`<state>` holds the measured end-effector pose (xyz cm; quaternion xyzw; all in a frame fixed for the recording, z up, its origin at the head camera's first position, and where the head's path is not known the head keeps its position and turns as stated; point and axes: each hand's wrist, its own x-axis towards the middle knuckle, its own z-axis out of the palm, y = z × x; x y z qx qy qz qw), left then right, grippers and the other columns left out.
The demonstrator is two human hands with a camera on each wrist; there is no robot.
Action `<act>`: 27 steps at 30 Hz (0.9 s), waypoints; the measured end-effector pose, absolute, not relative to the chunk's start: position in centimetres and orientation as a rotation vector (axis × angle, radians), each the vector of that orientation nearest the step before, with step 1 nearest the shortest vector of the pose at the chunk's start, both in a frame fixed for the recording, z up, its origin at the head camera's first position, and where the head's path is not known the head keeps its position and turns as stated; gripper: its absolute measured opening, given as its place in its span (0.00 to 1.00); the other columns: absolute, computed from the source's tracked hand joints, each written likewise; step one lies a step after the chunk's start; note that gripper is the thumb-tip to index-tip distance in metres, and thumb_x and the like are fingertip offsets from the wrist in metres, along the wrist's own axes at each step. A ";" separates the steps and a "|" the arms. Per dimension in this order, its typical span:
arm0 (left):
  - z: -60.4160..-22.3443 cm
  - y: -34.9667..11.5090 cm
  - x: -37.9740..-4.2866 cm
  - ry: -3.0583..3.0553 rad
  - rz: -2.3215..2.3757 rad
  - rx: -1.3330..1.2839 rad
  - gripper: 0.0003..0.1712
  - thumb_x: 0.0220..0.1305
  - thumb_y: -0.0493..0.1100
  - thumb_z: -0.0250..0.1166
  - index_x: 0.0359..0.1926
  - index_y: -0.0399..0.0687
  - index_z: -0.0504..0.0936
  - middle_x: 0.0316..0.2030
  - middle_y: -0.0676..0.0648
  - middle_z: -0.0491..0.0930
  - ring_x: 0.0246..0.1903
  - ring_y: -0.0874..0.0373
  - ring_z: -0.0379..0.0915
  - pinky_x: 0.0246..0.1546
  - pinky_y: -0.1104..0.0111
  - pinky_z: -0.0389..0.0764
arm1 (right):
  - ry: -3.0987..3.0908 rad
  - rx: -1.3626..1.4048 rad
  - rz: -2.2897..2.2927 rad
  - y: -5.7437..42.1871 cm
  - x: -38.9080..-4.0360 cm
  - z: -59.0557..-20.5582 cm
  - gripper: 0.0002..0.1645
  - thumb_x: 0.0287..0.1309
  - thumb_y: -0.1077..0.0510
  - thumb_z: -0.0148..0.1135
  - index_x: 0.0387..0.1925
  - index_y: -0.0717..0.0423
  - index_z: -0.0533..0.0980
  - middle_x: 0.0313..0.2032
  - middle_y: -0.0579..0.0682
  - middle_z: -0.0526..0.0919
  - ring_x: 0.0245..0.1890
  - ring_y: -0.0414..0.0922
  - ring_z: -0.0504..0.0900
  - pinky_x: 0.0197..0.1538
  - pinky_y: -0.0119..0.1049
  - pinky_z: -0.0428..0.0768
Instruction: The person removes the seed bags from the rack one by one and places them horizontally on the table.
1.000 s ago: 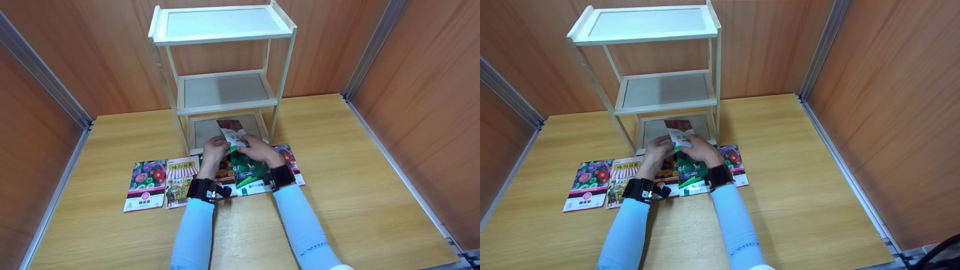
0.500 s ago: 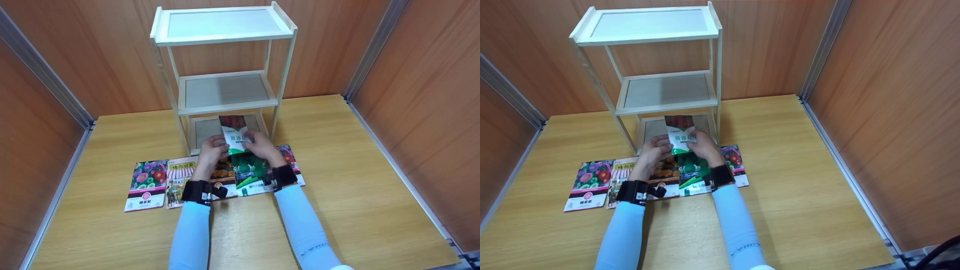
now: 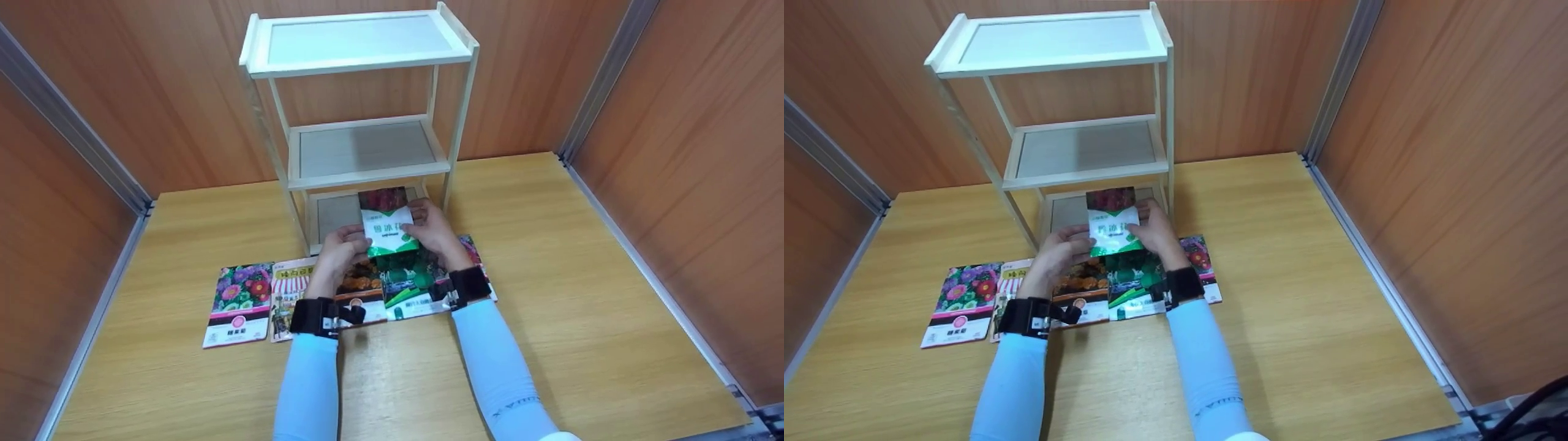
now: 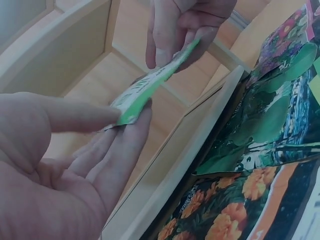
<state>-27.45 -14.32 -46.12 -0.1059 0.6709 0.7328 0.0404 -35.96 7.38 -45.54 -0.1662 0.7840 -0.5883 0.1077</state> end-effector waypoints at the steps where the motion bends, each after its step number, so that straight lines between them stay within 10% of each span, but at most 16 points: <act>1: -46.2 -14.3 -27.5 2.052 2.248 -0.336 0.28 0.70 0.38 0.65 0.68 0.35 0.72 0.58 0.37 0.80 0.51 0.49 0.80 0.48 0.63 0.84 | 2.281 -0.494 -1.753 7.3 -36.0 -45.5 0.31 0.64 0.69 0.66 0.65 0.65 0.67 0.57 0.63 0.77 0.57 0.55 0.77 0.59 0.44 0.79; 27: -44.8 -12.5 -27.3 2.182 2.151 -0.271 0.16 0.69 0.42 0.68 0.53 0.40 0.83 0.38 0.43 0.86 0.40 0.50 0.82 0.50 0.52 0.83 | 2.285 -0.344 -1.548 8.5 -34.5 -42.9 0.46 0.69 0.53 0.66 0.79 0.59 0.54 0.62 0.61 0.76 0.58 0.52 0.79 0.61 0.47 0.79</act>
